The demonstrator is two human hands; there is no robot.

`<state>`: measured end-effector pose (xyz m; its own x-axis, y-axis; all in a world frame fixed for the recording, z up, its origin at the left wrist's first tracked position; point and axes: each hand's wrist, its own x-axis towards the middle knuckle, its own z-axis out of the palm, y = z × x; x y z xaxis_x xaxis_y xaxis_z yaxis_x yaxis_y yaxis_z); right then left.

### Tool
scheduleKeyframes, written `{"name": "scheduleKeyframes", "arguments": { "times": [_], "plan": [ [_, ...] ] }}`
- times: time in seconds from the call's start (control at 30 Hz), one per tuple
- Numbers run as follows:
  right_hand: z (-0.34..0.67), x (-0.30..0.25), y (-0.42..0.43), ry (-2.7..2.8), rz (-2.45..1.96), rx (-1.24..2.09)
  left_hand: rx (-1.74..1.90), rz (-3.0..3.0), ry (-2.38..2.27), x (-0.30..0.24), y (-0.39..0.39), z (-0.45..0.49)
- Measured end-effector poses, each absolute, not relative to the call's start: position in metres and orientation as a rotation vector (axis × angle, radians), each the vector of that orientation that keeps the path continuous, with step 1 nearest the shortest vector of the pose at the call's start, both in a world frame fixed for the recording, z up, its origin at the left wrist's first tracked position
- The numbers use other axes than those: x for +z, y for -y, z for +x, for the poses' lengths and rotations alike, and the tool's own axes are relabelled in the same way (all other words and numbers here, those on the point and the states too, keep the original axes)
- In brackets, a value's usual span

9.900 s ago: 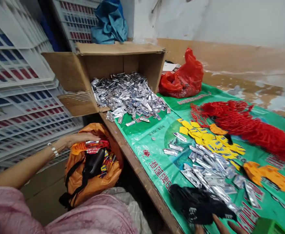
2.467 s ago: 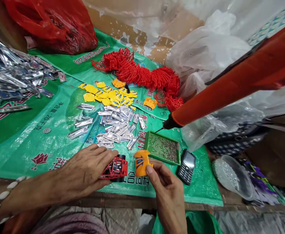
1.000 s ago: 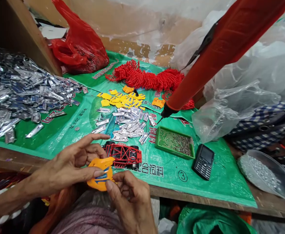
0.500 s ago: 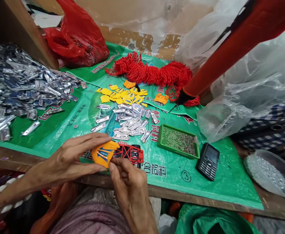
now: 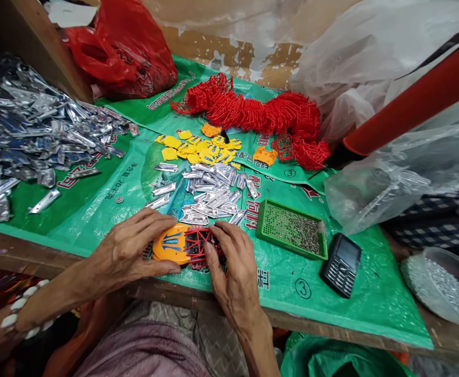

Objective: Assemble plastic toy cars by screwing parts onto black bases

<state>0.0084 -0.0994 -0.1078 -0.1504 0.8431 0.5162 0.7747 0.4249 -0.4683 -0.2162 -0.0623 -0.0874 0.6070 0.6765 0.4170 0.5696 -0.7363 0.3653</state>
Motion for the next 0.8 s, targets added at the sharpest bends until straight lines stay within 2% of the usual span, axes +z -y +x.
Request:
{"name": "scheduleKeyframes", "arguments": {
  "times": [0.37, 0.6, 0.8],
  "plan": [
    [0.003, -0.116, 0.104, 1.914, -1.389, 0.144, 0.559, 2.546, -1.127, -0.086, 0.068, -0.218],
    [0.006, -0.123, 0.103, 1.920, -1.414, 0.130, 0.645, 2.687, -1.202, -0.080, 0.078, -0.210],
    [0.006, -0.124, 0.103, 1.917, -1.405, 0.131, 0.530, 2.707, -1.120, -0.076, 0.072, -0.212]
  ]
}}
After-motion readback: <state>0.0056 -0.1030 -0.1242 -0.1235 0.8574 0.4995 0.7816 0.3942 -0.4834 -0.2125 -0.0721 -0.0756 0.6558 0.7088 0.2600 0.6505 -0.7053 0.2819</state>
